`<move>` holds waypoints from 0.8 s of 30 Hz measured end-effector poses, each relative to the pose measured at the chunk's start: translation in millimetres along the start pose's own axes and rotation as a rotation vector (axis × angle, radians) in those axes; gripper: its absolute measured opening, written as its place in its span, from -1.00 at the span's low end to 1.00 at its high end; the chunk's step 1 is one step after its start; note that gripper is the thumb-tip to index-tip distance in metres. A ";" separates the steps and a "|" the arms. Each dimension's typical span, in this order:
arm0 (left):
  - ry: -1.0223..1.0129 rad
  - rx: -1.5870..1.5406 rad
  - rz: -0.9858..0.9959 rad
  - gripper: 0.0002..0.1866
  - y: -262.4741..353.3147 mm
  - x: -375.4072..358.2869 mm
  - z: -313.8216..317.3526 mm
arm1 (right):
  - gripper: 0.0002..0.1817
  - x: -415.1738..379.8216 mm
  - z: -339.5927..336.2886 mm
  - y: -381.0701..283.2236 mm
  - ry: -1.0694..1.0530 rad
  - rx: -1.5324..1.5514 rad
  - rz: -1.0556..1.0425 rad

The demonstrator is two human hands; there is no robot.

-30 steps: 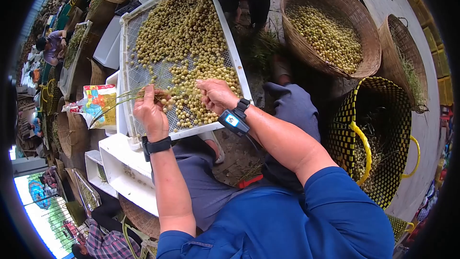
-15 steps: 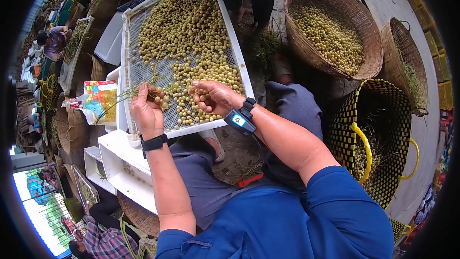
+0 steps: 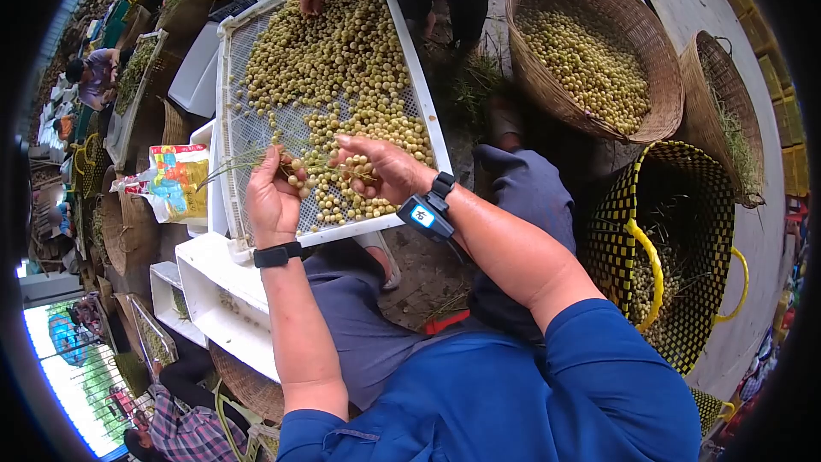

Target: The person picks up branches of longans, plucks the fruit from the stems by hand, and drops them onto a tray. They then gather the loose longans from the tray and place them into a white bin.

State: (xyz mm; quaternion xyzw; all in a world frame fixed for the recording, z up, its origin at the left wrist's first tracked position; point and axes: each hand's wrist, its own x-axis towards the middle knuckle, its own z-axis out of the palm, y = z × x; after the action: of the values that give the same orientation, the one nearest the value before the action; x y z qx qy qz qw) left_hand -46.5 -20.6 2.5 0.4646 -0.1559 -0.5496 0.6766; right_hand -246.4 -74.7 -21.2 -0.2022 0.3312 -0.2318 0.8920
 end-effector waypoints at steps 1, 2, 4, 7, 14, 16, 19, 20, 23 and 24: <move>-0.012 0.006 -0.009 -0.78 -2.1 -0.3 3.2 | -0.73 1.5 -1.4 3.3 0.000 0.001 0.001; -0.011 0.006 -0.009 -0.78 -3.9 -0.9 6.1 | -0.72 4.4 -3.9 7.2 -0.057 -0.052 -0.041; 0.013 0.022 -0.013 -0.78 -5.4 -2.2 9.4 | -0.72 7.4 -6.5 9.5 -0.116 -0.105 -0.080; 0.049 0.000 0.027 -0.77 -2.2 1.4 0.6 | -0.71 11.4 -14.4 3.1 -0.142 0.037 -0.069; 0.051 0.016 0.056 -0.79 -4.5 4.9 -3.6 | -0.70 40.5 -36.0 1.6 0.639 -1.547 -1.218; 0.105 0.098 0.133 -0.78 -10.4 5.1 0.0 | -0.77 21.7 -22.3 -5.6 0.599 -1.253 -1.290; 0.140 0.125 0.170 -0.81 -19.4 1.3 10.6 | -0.83 -7.2 10.9 1.3 0.319 -1.096 -1.135; 0.144 0.160 0.173 -0.82 -22.8 1.1 14.5 | -0.83 -8.6 14.2 5.0 0.203 -1.083 -1.102; 0.132 0.158 0.155 -0.86 -34.1 -2.6 23.9 | -0.80 1.3 11.9 17.0 0.184 -1.036 -1.009; 0.116 0.149 0.148 -0.86 -36.7 -4.3 25.1 | -0.81 3.8 10.3 18.6 0.158 -1.024 -0.979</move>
State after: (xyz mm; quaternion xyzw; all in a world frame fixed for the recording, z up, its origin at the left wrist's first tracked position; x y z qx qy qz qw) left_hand -88.1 -27.0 -12.5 0.5321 -0.1908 -0.4571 0.6867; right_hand -231.6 -59.6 -25.4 -0.7039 0.3332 -0.4350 0.4521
